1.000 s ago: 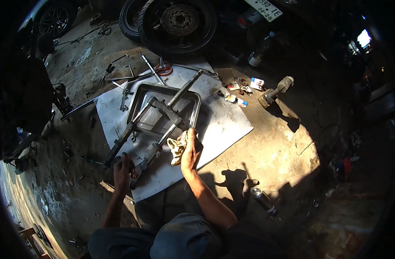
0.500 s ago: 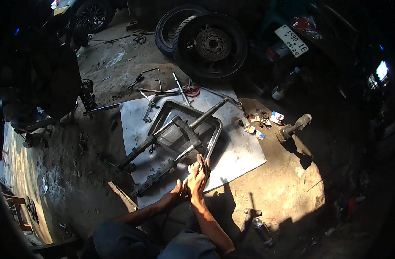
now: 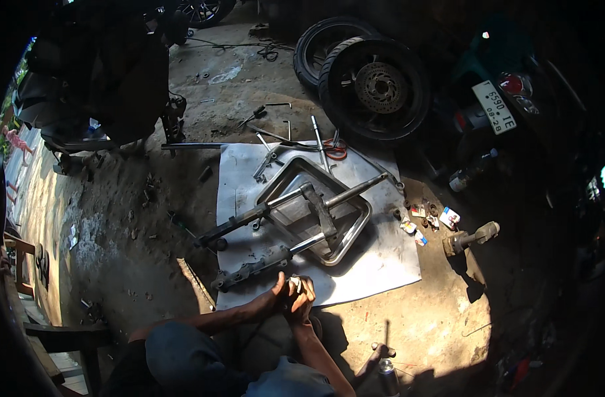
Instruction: Repairing and servicing motorcycle front forks using various mechanical tools.
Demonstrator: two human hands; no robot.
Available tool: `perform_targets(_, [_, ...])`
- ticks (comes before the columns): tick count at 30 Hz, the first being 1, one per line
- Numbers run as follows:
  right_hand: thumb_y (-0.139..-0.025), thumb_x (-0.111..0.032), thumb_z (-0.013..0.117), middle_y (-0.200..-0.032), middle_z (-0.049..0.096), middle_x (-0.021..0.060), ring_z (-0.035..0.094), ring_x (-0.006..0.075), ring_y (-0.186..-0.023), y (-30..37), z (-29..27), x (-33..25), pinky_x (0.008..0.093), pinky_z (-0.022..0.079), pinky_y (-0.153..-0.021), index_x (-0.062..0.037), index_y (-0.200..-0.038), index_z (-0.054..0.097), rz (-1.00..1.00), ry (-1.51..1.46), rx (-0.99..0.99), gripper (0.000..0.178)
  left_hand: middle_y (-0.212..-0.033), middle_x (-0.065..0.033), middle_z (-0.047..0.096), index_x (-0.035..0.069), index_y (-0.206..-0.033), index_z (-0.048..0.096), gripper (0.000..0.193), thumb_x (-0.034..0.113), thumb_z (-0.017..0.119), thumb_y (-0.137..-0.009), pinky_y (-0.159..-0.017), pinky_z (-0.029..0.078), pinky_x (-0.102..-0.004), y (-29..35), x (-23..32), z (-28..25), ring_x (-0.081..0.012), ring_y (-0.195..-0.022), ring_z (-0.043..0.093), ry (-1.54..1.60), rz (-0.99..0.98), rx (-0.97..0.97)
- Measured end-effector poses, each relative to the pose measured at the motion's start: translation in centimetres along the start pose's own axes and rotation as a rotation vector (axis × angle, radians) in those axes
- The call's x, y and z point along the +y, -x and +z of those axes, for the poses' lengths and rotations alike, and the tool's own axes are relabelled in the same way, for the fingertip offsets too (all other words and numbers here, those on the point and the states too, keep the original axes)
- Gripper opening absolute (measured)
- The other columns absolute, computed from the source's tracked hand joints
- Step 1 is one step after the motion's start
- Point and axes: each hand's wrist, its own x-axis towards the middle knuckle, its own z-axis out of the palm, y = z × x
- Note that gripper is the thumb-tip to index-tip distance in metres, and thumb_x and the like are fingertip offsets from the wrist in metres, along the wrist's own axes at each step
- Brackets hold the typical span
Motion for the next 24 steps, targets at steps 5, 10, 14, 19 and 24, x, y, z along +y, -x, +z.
perform_targets(5, [-0.097, -0.025, 0.057, -0.081, 0.061, 0.0153, 0.063, 0.0271, -0.067, 0.2, 1.3, 3.1, 0.0405, 0.047, -0.057, -0.0008, -0.094, 0.06, 0.407, 0.242, -0.204, 0.024, -0.144, -0.0101, 0.05, 0.004, -0.145, 0.046, 0.077, 0.064, 0.021, -0.105, -0.115, 0.033, -0.0361, 0.4, -0.9, -0.8, -0.0195, -0.133, 0.045, -0.16, 0.297, -0.127])
perform_targets(10, [-0.105, -0.033, 0.049, -0.084, 0.064, 0.0114, 0.061, 0.022, -0.063, -0.5, -0.8, 8.3, 0.033, 0.049, -0.054, -0.0006, -0.108, 0.06, 0.952, -0.709, 0.152, 0.034, -0.167, -0.0145, 0.013, 0.004, -0.161, 0.009, 0.088, 0.068, 0.018, -0.101, -0.124, 0.017, -0.0433, 3.9, 3.9, 3.0, -0.0296, -0.152, 0.021, -0.269, 0.31, -0.345])
perform_targets(14, [-0.108, -0.036, 0.04, -0.115, 0.065, 0.0216, 0.067, 0.0297, -0.101, -1.8, -4.4, -0.5, 0.0361, 0.055, -0.084, 0.0011, -0.132, 0.052, 0.605, -0.429, -0.014, 0.045, -0.16, -0.0162, 0.032, 0.007, -0.16, 0.017, 0.09, 0.072, 0.025, -0.099, -0.115, 0.035, -0.0418, 0.7, 1.8, 0.2, -0.0299, -0.142, 0.041, -0.052, 0.25, 0.131])
perform_targets(19, [-0.104, -0.045, 0.045, -0.161, 0.029, 0.0181, 0.021, 0.0372, -0.15, 0.5, -0.6, -2.1, 0.0453, 0.019, -0.121, -0.0087, -0.15, 0.045, 0.293, -0.3, -0.194, 0.058, -0.086, -0.0066, 0.064, 0.004, -0.11, 0.062, 0.061, 0.059, 0.039, -0.104, -0.057, 0.049, -0.0307, 0.9, -0.4, -1.5, -0.0157, -0.068, 0.061, 0.049, 0.089, 0.321])
perform_targets(24, [-0.086, -0.014, 0.07, -0.13, 0.064, 0.0111, 0.044, 0.0395, -0.138, 0.1, -4.3, -0.9, 0.0598, 0.027, -0.116, -0.0182, -0.113, 0.077, -0.095, 0.024, -0.295, 0.028, -0.079, -0.01, 0.065, -0.003, -0.107, 0.062, 0.046, 0.04, 0.046, -0.107, -0.054, 0.052, -0.0348, 3.6, 0.1, -1.7, -0.0199, -0.065, 0.064, -0.157, 0.27, 0.317])
